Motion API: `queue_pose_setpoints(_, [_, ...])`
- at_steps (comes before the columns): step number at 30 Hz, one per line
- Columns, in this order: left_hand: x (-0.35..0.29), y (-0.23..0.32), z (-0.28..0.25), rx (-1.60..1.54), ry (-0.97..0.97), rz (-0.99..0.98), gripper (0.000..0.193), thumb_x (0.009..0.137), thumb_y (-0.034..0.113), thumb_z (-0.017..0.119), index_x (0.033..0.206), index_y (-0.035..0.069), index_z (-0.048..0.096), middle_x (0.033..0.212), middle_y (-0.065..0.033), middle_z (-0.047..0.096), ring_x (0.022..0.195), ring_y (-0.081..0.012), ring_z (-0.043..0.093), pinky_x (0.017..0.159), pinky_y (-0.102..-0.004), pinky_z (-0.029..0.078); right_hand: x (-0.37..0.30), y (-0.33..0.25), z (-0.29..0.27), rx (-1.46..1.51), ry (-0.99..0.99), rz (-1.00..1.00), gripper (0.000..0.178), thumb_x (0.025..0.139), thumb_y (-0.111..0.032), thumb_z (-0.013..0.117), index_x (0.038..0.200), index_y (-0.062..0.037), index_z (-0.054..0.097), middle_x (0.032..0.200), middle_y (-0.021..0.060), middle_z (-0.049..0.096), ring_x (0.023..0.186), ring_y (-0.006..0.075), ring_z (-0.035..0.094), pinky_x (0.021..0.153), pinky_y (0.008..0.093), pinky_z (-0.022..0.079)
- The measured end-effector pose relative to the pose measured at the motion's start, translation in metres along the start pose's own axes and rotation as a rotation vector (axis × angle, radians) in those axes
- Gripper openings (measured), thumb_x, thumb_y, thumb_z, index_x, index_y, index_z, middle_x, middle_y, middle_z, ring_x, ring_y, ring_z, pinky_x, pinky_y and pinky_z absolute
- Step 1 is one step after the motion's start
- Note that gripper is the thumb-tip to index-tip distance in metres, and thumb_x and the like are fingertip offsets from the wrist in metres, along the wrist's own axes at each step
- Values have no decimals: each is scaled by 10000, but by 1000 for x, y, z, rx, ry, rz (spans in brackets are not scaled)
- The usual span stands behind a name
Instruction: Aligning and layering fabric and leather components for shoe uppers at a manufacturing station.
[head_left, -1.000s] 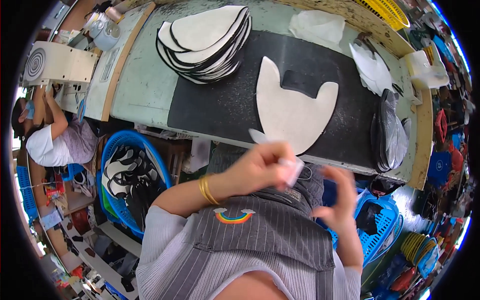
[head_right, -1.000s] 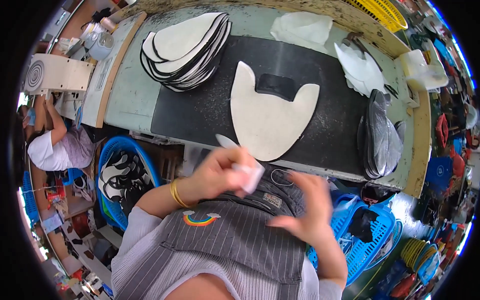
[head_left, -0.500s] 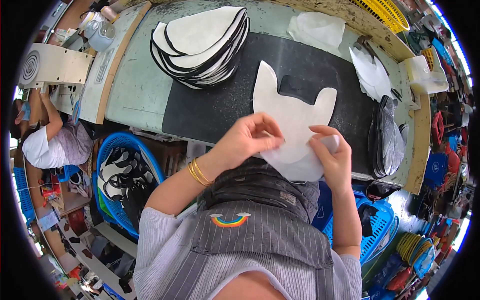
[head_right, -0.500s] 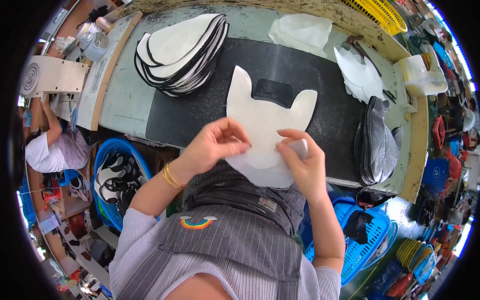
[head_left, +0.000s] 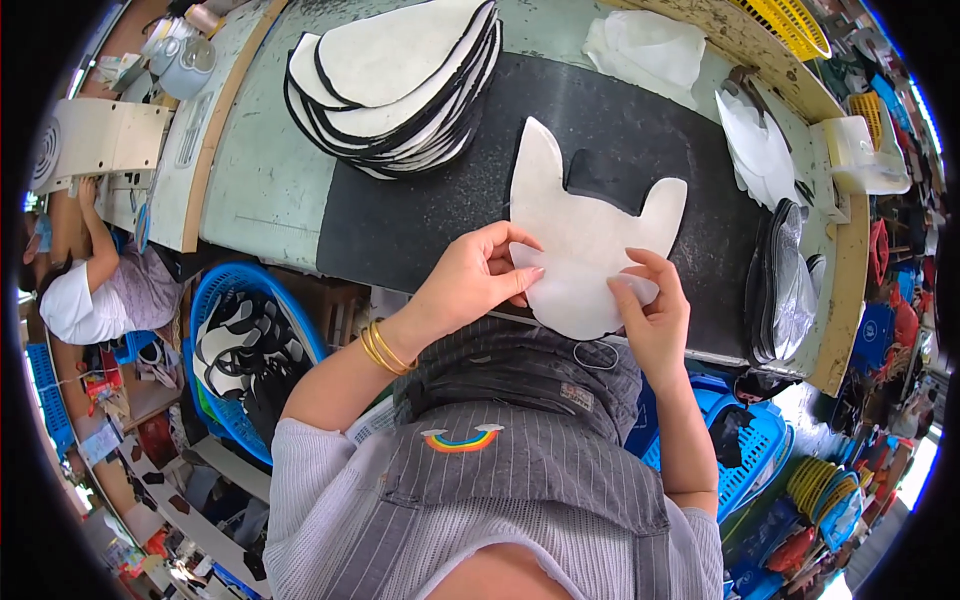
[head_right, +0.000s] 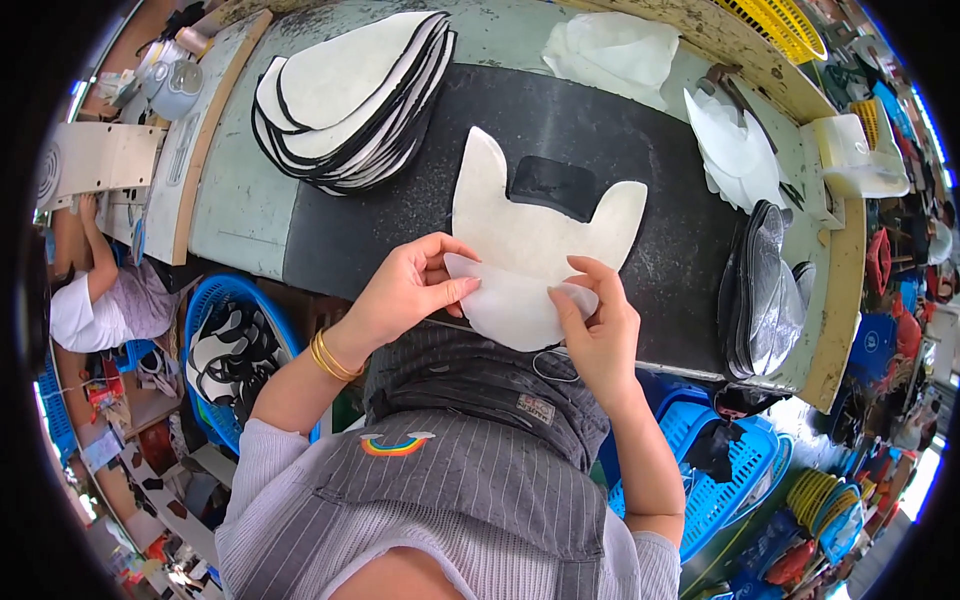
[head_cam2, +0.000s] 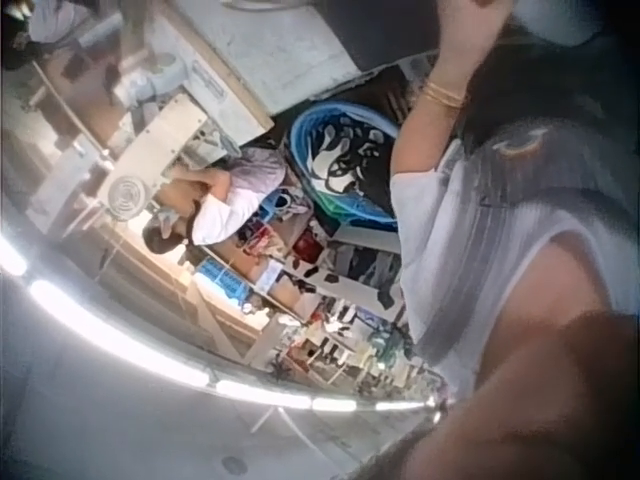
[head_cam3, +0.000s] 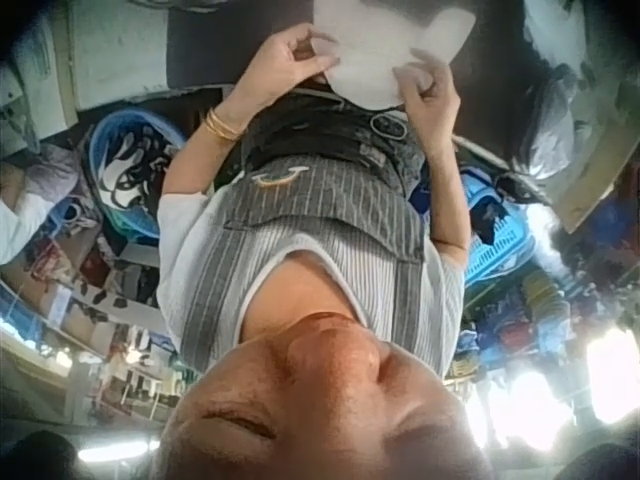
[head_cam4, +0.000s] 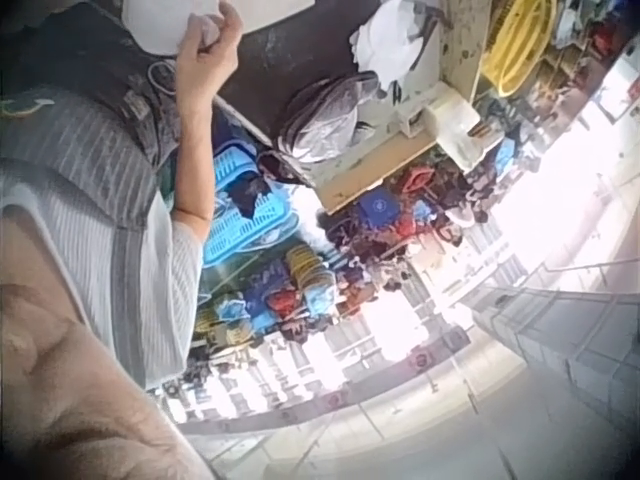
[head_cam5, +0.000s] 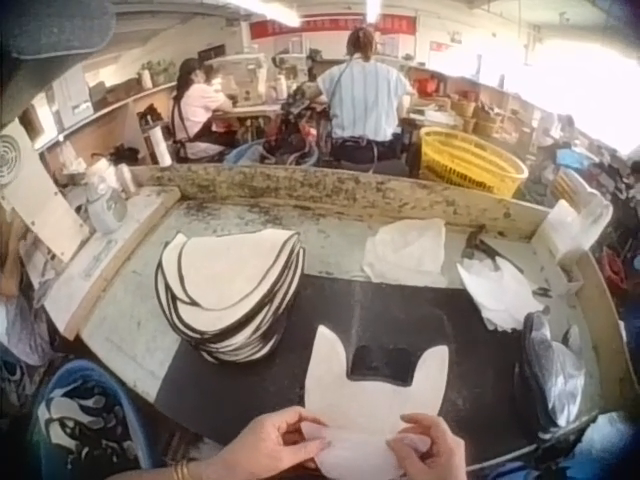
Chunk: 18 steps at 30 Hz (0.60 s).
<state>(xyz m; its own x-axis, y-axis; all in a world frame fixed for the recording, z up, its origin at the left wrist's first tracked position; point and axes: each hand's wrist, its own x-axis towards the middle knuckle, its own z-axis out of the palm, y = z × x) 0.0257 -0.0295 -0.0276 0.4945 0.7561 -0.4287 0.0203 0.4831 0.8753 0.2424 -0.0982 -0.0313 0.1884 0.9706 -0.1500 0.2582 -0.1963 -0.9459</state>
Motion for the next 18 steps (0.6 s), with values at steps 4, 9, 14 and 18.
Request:
queue_pose_setpoints(4, [-1, -9, 0, 138, 70, 74, 224, 861, 55, 648, 1059, -2, 560, 855, -33, 610, 729, -69, 602, 614, -193, 506, -1, 9, 1, -125, -12, -125, 367, 823, -41, 670, 1160, -45, 523, 848, 75, 638, 705, 111, 619, 596, 232, 493])
queue_pose_setpoints(9, [-2, -3, 7, 596, 186, 232, 318, 802, 59, 698, 1084, 7, 560, 896, -63, 607, 804, -140, 617, 673, -278, 510, 4, 11, -3, -72, -3, -42, 377, 816, -57, 683, 1156, -45, 522, 851, 75, 641, 693, 113, 619, 594, 237, 492])
queue_pose_setpoints(14, [-16, -14, 22, 1079, -66, 862, 601, 768, 259, 712, 1279, 28, 496, 1344, -127, 472, 1276, -324, 409, 1037, -451, 336, 6, 19, -7, -74, -19, -68, 386, 806, -69, 695, 1151, -47, 524, 848, 74, 642, 677, 102, 610, 584, 236, 484])
queue_pose_setpoints(18, [-20, -27, 29, 1231, -252, 739, 799, 754, 466, 656, 1348, -8, 409, 1430, -146, 383, 1347, -327, 321, 1088, -476, 259, 4, 7, -9, -128, 1, -54, 407, 801, -48, 685, 1169, -44, 510, 805, 59, 616, 628, 80, 563, 556, 224, 467])
